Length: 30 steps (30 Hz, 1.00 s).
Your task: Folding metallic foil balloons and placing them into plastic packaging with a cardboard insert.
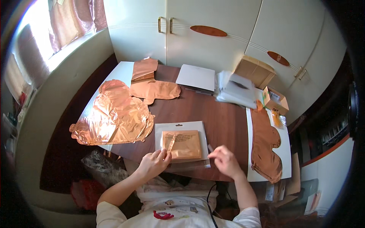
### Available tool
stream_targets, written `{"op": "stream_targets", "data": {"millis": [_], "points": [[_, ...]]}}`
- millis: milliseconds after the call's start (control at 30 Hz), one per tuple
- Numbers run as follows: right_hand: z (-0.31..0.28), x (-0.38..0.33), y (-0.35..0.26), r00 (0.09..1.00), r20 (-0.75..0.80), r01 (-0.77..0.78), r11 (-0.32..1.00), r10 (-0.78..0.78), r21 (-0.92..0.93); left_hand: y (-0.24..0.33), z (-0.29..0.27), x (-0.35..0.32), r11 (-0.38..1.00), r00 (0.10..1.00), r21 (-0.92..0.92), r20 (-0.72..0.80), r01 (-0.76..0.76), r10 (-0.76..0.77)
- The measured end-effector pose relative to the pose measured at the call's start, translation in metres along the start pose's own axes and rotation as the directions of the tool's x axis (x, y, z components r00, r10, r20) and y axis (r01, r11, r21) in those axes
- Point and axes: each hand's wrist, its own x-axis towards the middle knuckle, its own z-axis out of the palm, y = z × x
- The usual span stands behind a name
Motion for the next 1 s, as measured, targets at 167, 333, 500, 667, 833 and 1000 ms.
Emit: {"op": "stream_targets", "data": {"millis": [167,333,500,667,833,1000], "points": [[-0.029,0.041,0.077,0.959,-0.272,-0.143,0.969,0.084,-0.204,-0.001,-0.004,0.000,0.999,0.999,0.028,-0.040,-0.015,0.016],[-0.020,0.057,0.094,0.976,-0.199,-0.125,0.970,0.084,-0.207,-0.006,-0.004,-0.006,0.998,0.997,-0.035,-0.044,0.056,-0.058],[0.004,0.109,0.115,0.971,-0.234,-0.045,0.915,-0.055,-0.400,-0.003,-0.003,-0.003,0.995,0.997,-0.079,-0.040,0.060,-0.064],[0.021,0.159,0.144,0.944,-0.321,-0.054,0.923,-0.077,-0.382,0.011,-0.015,-0.005,0.988,0.995,-0.129,-0.049,0.080,-0.087],[0.023,0.116,0.070,0.931,-0.276,0.203,0.968,-0.238,-0.147,0.044,-0.002,-0.069,0.916,0.995,-0.395,-0.030,0.075,-0.094],[0.035,-0.015,-0.044,0.936,0.247,0.118,0.885,-0.250,0.450,0.100,0.062,-0.131,0.813,0.791,-0.386,0.596,0.435,-0.140]]}}
